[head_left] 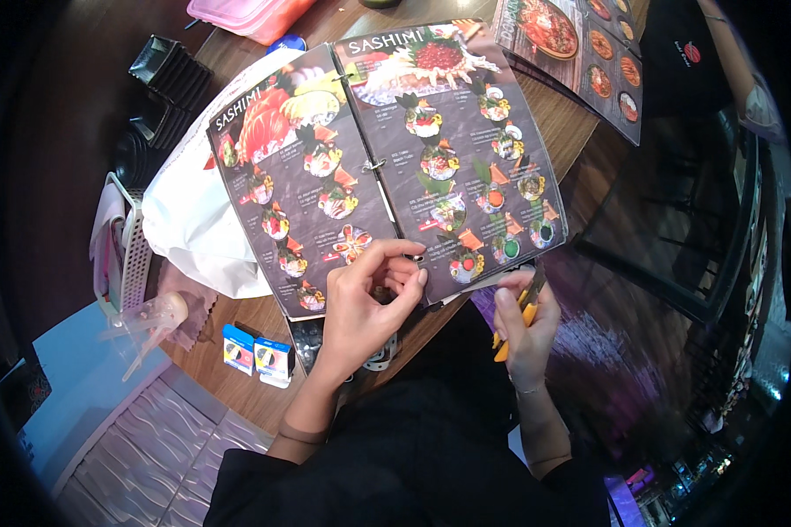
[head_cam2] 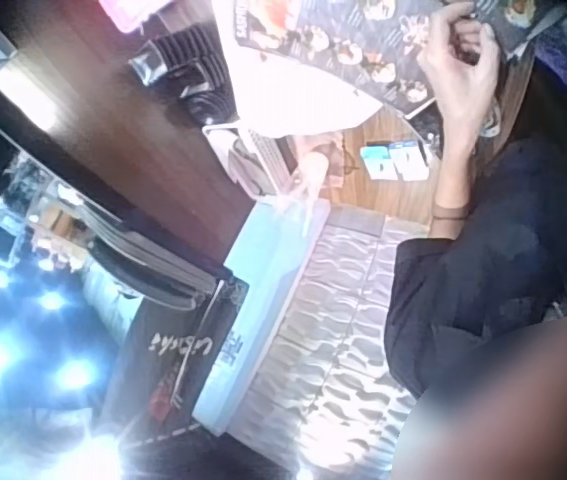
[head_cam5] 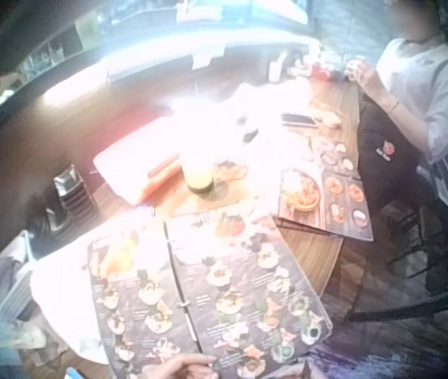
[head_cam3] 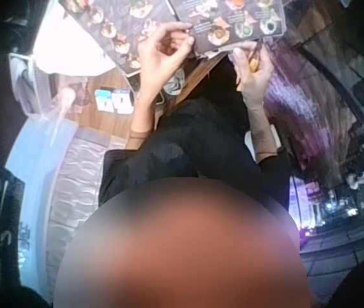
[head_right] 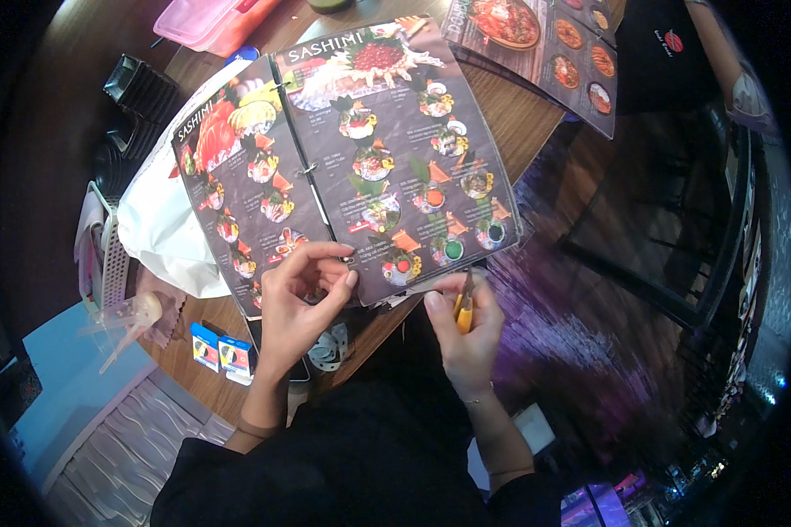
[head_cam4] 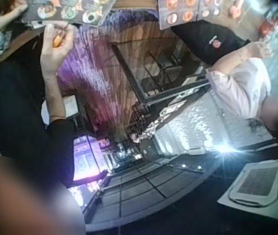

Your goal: The person assembles a menu by applying small white stickers to the pages of a ring binder. They flip through the pages, select items, and place stickers on specific spots while another person works on a separate menu nearby.

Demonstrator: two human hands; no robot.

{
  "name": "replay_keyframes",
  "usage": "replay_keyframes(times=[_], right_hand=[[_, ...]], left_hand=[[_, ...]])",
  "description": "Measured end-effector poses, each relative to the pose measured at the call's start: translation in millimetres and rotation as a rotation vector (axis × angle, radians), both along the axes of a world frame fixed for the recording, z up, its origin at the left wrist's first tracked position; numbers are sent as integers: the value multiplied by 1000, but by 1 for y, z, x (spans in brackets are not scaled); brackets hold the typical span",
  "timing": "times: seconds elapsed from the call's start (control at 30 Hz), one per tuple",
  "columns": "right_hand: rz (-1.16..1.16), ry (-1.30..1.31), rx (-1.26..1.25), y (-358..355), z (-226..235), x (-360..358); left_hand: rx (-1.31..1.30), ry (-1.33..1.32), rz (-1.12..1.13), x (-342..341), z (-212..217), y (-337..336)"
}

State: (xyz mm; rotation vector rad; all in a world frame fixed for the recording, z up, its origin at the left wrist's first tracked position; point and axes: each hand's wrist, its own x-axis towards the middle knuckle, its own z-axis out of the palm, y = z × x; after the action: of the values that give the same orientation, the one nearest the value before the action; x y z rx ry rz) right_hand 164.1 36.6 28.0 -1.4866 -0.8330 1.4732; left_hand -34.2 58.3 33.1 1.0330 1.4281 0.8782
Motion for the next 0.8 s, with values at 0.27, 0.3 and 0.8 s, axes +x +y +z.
replay_keyframes(times=[0.27, 0.3, 0.8], right_hand=[[-49, 268, -199, 2, 1, -23], [-52, 289, -174, 2, -1, -24], [-63, 383, -34, 11, 1, -38]], left_hand=[[-88, -172, 0, -6, 6, 9], [-97, -200, 0, -7, 6, 9], [392, 572, -118, 5, 11, 4]])
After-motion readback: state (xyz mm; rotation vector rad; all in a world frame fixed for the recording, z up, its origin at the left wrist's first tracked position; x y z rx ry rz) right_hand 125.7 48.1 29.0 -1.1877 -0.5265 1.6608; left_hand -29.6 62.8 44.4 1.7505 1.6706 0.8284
